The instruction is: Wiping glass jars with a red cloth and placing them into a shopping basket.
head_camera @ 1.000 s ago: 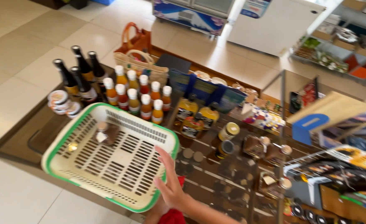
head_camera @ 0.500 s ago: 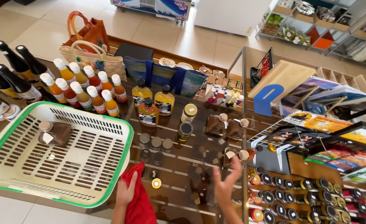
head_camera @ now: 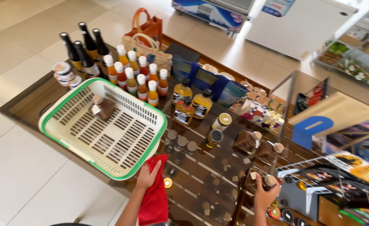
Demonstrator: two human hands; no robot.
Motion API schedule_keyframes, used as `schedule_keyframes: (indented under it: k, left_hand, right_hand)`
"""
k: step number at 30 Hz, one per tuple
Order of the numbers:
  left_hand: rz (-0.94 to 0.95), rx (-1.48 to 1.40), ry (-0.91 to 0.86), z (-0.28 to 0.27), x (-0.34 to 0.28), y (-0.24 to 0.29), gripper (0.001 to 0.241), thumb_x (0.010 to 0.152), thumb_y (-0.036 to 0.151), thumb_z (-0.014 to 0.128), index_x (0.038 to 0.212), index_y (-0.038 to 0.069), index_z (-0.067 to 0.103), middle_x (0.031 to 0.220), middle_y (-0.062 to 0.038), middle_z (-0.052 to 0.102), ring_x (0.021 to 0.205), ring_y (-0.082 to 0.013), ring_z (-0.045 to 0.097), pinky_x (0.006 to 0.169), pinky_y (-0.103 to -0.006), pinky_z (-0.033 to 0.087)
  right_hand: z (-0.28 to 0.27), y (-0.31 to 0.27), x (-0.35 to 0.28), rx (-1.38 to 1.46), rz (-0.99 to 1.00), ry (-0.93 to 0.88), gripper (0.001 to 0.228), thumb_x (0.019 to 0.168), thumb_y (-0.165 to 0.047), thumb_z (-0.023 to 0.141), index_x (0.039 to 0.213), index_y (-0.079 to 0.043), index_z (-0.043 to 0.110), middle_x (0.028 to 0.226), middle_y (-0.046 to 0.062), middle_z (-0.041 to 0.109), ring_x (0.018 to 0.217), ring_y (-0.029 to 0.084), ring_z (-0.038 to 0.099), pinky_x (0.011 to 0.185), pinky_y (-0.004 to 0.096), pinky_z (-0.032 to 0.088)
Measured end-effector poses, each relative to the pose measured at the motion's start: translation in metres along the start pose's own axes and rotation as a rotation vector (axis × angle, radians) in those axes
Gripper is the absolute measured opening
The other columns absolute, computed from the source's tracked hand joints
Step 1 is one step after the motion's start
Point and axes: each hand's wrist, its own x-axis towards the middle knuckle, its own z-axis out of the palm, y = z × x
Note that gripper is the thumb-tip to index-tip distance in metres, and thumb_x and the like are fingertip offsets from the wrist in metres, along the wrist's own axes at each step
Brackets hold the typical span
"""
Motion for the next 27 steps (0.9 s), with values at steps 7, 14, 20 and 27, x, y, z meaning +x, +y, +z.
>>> schedule_keyframes:
  k: [7,14,20,27]
  left_hand:
    - [0.029,0.026,-0.011,-0.002,-0.002,-0.003,0.041,0.098,0.035,0.062,0.122,0.002,0.071,0.122,-0.022,0.070,0.116,-0.0378,0.063,0.104,-0.0420,0.045]
    - [0.042,-0.021,-0.026,-0.002,0.000,0.005,0.041,0.097,0.034,0.062,0.121,0.001,0.070,0.119,-0.021,0.072,0.114,-0.0361,0.066,0.103,-0.0403,0.047]
    - [-0.096,-0.037,-0.061,0.000,0.001,0.005,0.042,0.097,0.036,0.062,0.117,0.001,0.073,0.113,-0.018,0.077,0.109,-0.0328,0.072,0.099,-0.0380,0.052]
    - [-0.047,-0.044,-0.046,-0.002,0.000,0.008,0.043,0.097,0.035,0.062,0.118,-0.001,0.072,0.115,-0.019,0.075,0.109,-0.0327,0.070,0.099,-0.0387,0.050]
  right_hand:
    - [-0.017,-0.003,0.028,-0.007,-0.041,-0.125,0.059,0.082,-0.041,0.090,0.118,0.000,0.068,0.128,0.020,0.055,0.115,0.032,0.058,0.103,0.041,0.046]
    - [-0.014,0.000,0.050,-0.275,-0.004,-0.311,0.049,0.073,-0.041,0.093,0.109,-0.009,0.083,0.115,0.022,0.057,0.110,0.037,0.054,0.095,0.044,0.047]
    - [-0.006,-0.005,0.041,0.241,-0.053,-0.402,0.033,0.089,-0.033,0.076,0.111,-0.008,0.072,0.126,0.009,0.069,0.113,0.025,0.065,0.097,0.034,0.048]
    - [0.000,-0.035,0.028,0.005,0.023,-0.278,0.028,0.096,-0.029,0.075,0.109,-0.005,0.079,0.110,0.010,0.073,0.105,0.022,0.066,0.096,0.034,0.049]
